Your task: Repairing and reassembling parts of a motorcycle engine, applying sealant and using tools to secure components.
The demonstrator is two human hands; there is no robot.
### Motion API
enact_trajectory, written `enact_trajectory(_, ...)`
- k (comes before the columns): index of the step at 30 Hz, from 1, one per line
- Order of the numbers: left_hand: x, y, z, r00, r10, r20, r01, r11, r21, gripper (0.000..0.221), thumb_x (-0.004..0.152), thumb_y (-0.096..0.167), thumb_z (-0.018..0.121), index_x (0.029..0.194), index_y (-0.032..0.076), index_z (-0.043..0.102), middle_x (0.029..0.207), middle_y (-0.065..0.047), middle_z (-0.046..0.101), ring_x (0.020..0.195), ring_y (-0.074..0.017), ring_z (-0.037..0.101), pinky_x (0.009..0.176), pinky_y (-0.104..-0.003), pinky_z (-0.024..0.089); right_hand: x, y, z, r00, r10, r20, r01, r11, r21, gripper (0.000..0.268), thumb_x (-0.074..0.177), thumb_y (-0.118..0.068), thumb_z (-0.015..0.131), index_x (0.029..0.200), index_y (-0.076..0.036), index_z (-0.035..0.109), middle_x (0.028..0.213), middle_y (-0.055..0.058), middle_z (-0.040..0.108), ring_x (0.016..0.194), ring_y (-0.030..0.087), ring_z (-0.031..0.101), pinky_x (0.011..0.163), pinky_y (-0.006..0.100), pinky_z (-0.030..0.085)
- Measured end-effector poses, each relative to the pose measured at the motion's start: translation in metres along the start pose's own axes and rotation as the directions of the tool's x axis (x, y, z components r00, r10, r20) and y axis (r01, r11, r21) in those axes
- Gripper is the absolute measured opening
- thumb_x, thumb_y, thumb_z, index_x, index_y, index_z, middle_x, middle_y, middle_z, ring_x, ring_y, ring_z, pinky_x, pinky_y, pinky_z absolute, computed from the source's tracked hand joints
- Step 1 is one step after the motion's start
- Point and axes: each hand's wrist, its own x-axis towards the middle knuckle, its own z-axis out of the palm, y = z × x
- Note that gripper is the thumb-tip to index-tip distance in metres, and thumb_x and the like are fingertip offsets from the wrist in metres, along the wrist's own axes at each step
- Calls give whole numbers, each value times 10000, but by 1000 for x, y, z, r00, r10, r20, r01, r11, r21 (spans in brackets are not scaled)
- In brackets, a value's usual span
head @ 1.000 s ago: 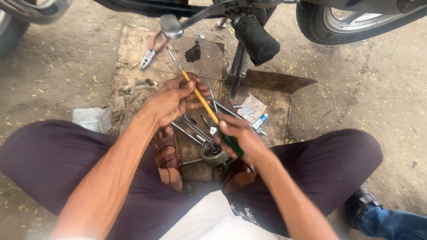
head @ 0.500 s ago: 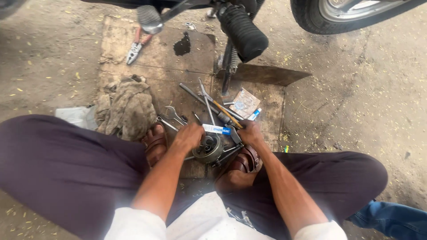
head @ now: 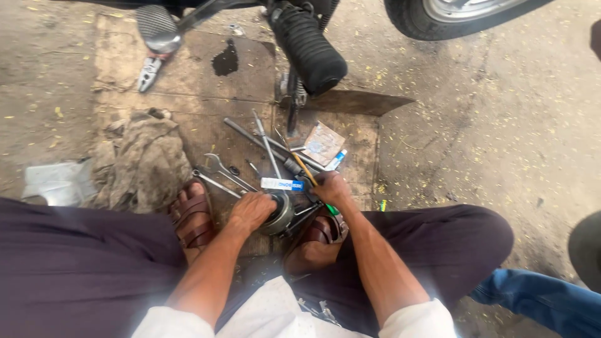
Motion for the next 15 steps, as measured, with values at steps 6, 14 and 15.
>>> enact_trajectory(6, -1, -8, 9, 1000, 12, 7, -11, 1000, -29, 208, 949, 116, 523, 961, 84, 728, 1151, -127, 681, 1141, -306, 654, 929, -437, 550, 47, 56, 13, 888, 274, -369, -161, 938, 308, 288, 831, -280, 700, 959, -40, 797, 921, 244, 768, 869, 354, 766, 799, 440, 597)
enact_trajectory(14, 11, -27, 85, 995, 36, -89, -41, 997, -62, 207, 991, 166, 506, 1103, 130, 676, 1232, -155, 653, 1173, -329, 623, 977, -455, 505, 79, 58, 6, 878, 389, -278, -320, 910, 261, 558, 741, -522, 806, 993, -25, 771, 1044, 267, 737, 1006, 430, 711, 876, 492, 556)
enact_trajectory(15, 12, -26, 89, 998, 27, -61, -33, 995, -97, 219, 1002, 132, 493, 1149, 121, 655, 1234, -158, 648, 1172, -329, 621, 976, -463, 501, 80, 55, 5, 875, 422, -237, -353, 892, 283, 567, 708, -521, 807, 1004, -38, 792, 1059, 260, 747, 1028, 421, 719, 897, 482, 557)
